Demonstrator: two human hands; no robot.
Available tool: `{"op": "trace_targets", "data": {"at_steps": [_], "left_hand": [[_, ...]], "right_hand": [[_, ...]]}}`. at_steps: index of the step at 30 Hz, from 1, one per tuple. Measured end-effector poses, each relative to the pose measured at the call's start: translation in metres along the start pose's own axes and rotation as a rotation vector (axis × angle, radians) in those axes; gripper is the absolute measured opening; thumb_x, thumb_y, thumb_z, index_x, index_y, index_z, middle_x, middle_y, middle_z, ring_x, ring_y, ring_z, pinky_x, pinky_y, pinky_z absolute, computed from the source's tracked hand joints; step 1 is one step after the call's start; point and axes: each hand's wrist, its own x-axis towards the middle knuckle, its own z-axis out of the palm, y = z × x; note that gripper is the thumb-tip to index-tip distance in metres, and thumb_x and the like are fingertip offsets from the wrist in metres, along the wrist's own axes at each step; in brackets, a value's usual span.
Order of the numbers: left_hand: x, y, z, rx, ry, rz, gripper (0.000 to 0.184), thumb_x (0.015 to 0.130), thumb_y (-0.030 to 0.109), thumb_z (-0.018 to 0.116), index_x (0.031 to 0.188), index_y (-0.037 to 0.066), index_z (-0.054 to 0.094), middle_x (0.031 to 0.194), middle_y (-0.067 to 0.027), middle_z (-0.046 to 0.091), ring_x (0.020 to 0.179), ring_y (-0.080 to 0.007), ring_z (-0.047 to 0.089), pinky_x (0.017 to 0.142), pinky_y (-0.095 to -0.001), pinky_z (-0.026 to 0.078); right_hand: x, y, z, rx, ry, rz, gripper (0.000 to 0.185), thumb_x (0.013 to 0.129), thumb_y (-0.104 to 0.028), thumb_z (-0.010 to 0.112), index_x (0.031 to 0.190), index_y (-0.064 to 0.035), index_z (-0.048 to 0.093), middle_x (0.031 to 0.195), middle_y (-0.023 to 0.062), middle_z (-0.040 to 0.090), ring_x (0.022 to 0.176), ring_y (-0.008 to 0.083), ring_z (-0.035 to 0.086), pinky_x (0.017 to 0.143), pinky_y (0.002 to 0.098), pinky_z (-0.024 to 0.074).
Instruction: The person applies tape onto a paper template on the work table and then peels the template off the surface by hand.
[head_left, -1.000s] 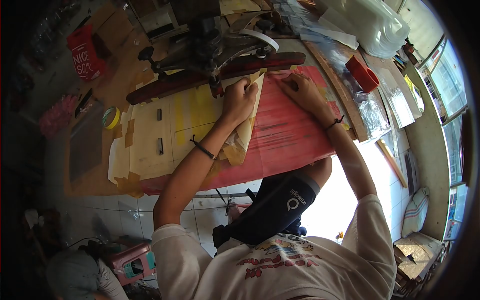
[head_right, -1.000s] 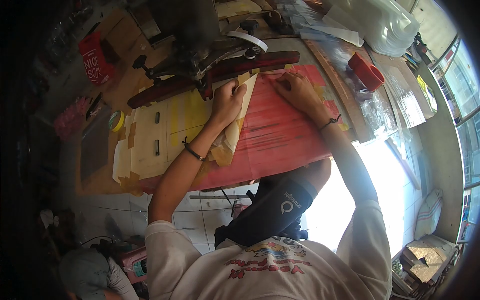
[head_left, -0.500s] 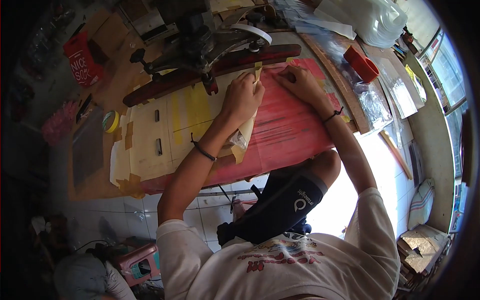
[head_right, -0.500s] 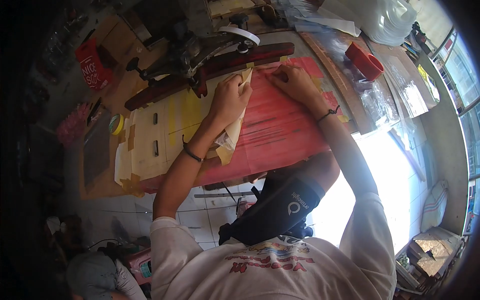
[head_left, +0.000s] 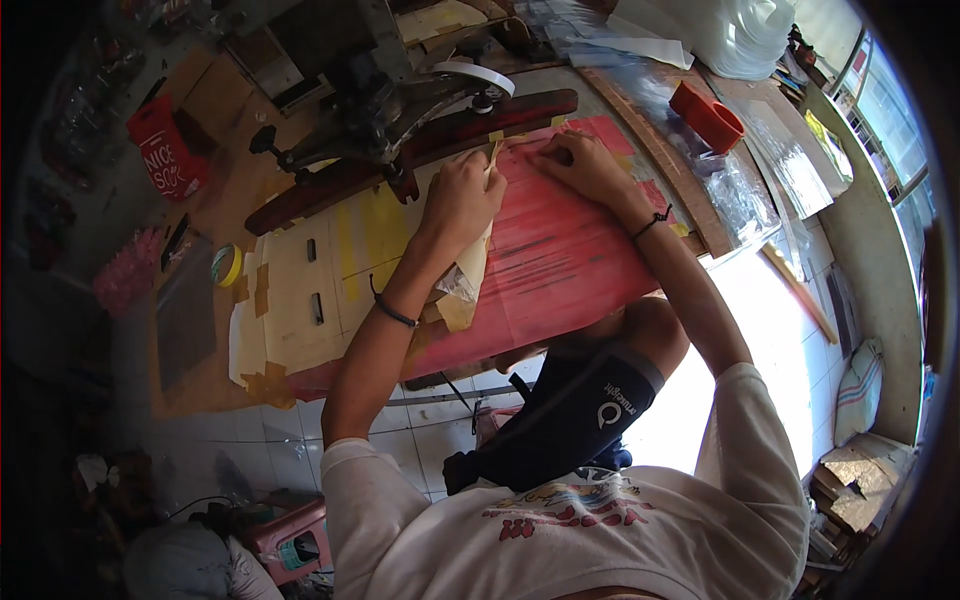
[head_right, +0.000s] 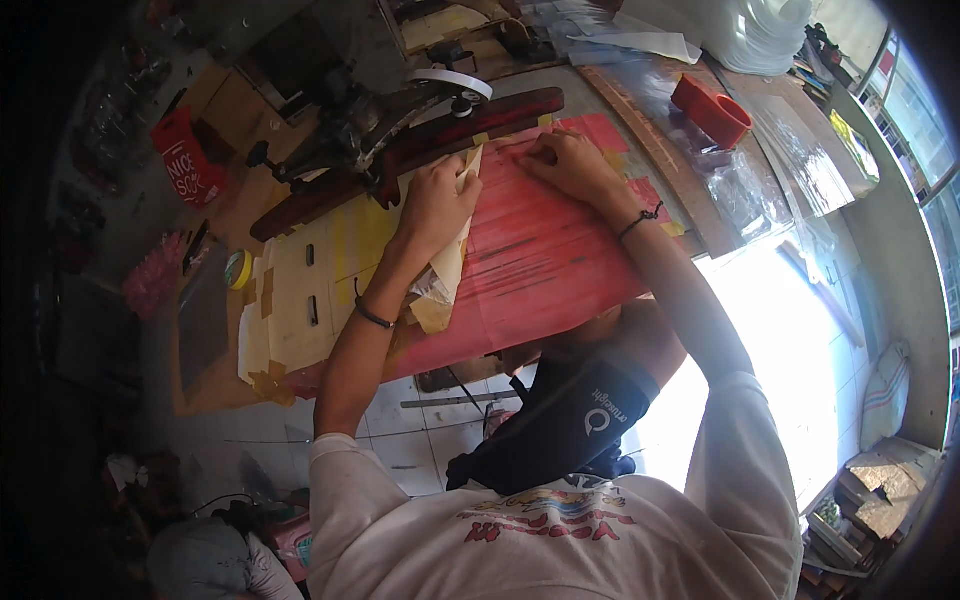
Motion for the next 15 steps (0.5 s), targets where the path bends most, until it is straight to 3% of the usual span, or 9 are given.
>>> {"op": "trace_targets", "data": {"at_steps": [15], "left_hand": [[0.0006,-0.0006,-0.0032,0.074,-0.101,-0.038,0.029,0.09,0.02,0.06,0.082,-0.007,0.06,0.082,-0.0305,0.064,0.082,-0.0457,0.065,0.073,-0.05,0.051]], "right_hand": [[-0.0004,0.0001,-0.004,-0.014,-0.025,-0.005,0.034,0.086,-0.035,0.072,0.094,-0.0023,0.071,0.096,0.0144,0.073,0.092,0.0313,0.069,0.083,0.0413,0.0526]]}}
